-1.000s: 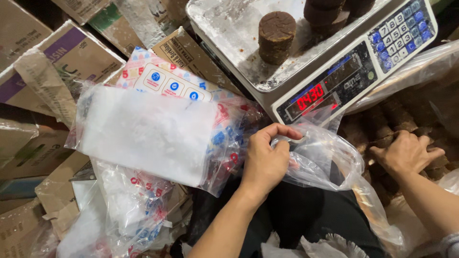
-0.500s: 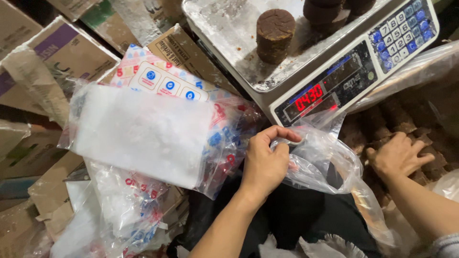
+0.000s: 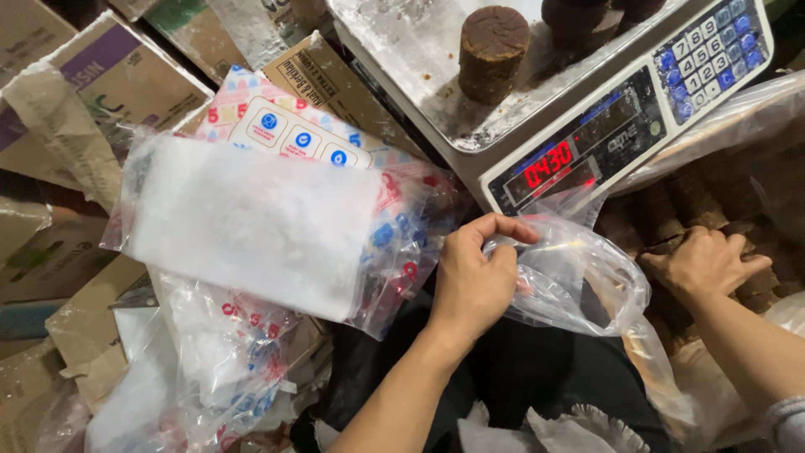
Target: The person places cylindrical brown items onto a digital scale to measure their weight, then transfers them into a clear plastic bag. The person ties the bag closed and repeats the process with additional items from a nearby container.
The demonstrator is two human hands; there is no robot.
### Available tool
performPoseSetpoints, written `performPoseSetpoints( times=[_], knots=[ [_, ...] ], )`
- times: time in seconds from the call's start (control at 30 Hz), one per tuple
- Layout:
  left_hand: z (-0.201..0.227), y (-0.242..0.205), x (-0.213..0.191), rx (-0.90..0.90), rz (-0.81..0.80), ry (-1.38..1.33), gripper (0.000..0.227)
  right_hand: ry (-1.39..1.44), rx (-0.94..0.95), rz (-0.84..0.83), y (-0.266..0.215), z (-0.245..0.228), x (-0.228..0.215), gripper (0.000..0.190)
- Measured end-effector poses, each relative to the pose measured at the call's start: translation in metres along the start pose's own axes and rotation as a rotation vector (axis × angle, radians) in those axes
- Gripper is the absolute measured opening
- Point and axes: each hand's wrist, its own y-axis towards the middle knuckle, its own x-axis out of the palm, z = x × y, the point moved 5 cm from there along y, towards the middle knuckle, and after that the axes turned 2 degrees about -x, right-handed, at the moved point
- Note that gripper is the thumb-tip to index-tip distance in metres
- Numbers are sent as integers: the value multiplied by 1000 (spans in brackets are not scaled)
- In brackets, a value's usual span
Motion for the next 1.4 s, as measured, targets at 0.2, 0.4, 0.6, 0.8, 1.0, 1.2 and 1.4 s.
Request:
performPoseSetpoints(
  times=[0.2, 0.4, 0.6, 0.8, 1.0, 1.2, 1.4],
  knots=[
    [0, -4, -11, 28, 28, 32, 28, -46, 6, -14, -2, -2, -10, 80],
    [-2, -6, -16, 4, 29, -16, 29, -6, -28, 76, -6, 1, 0, 86],
    [-1, -8, -15, 0, 40, 17, 28, 38, -47, 173, -13, 9, 6, 80],
    [4, -7, -9, 41, 13, -39, 27, 185, -8, 327, -30, 17, -25, 80],
    [15, -15, 10, 93, -38, -74, 25, 713, 13, 394, -56, 24, -90, 62],
    [31, -38, 14, 145, -59, -76, 26, 816, -74, 527, -77, 26, -163, 68],
    [44, -57, 2, 115, -15, -99, 26, 860, -120, 578, -94, 18, -221, 67]
  ],
)
